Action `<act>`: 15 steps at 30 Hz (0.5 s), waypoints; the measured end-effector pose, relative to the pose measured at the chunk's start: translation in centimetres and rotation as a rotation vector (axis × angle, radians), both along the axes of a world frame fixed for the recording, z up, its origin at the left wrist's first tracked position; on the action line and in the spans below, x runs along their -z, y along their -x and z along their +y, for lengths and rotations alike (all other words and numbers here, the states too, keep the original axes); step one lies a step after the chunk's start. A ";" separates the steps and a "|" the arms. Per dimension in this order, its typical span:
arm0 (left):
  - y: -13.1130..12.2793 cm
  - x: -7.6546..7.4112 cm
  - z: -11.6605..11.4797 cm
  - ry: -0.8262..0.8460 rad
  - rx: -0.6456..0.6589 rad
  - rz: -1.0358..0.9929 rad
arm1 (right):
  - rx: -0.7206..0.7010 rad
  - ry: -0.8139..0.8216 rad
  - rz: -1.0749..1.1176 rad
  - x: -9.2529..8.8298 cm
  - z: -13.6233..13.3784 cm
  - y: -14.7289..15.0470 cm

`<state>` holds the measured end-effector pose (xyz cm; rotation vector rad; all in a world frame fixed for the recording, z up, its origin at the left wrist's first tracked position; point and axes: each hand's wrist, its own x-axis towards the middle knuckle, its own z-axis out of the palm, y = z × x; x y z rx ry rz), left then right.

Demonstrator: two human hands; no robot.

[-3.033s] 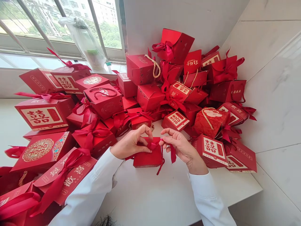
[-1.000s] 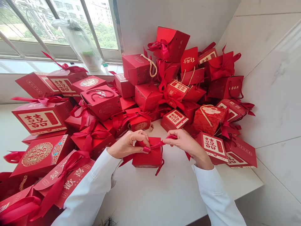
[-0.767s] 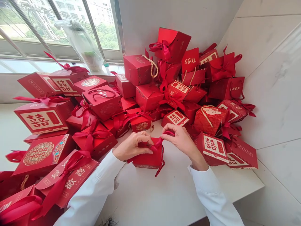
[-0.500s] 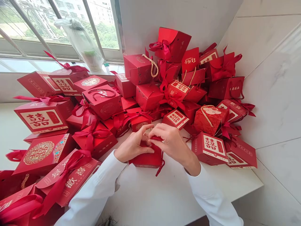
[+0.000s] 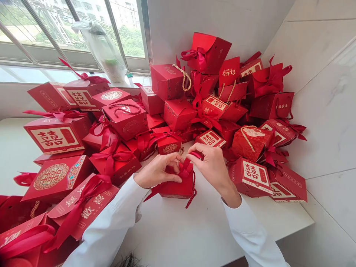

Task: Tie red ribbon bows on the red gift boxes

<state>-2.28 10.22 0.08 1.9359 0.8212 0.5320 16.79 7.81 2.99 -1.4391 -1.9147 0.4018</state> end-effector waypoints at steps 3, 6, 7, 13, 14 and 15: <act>0.5 0.2 0.4 0.005 -0.004 -0.053 | 0.076 0.257 0.233 0.7 0.6 -0.7; 0.8 0.4 0.6 -0.026 0.026 -0.087 | 0.005 0.543 0.581 1.7 1.4 -1.6; 0.9 0.5 0.7 -0.037 0.047 -0.092 | -0.023 0.617 0.665 1.9 1.6 -1.8; 1.3 0.5 1.0 -0.069 0.136 -0.104 | -0.096 0.830 0.872 2.2 1.6 -2.9; 1.4 0.5 1.0 -0.068 0.155 -0.115 | -0.100 0.836 0.884 2.2 1.6 -3.0; 1.5 0.5 1.1 -0.066 0.174 -0.130 | -0.100 0.829 0.879 2.2 1.6 -3.1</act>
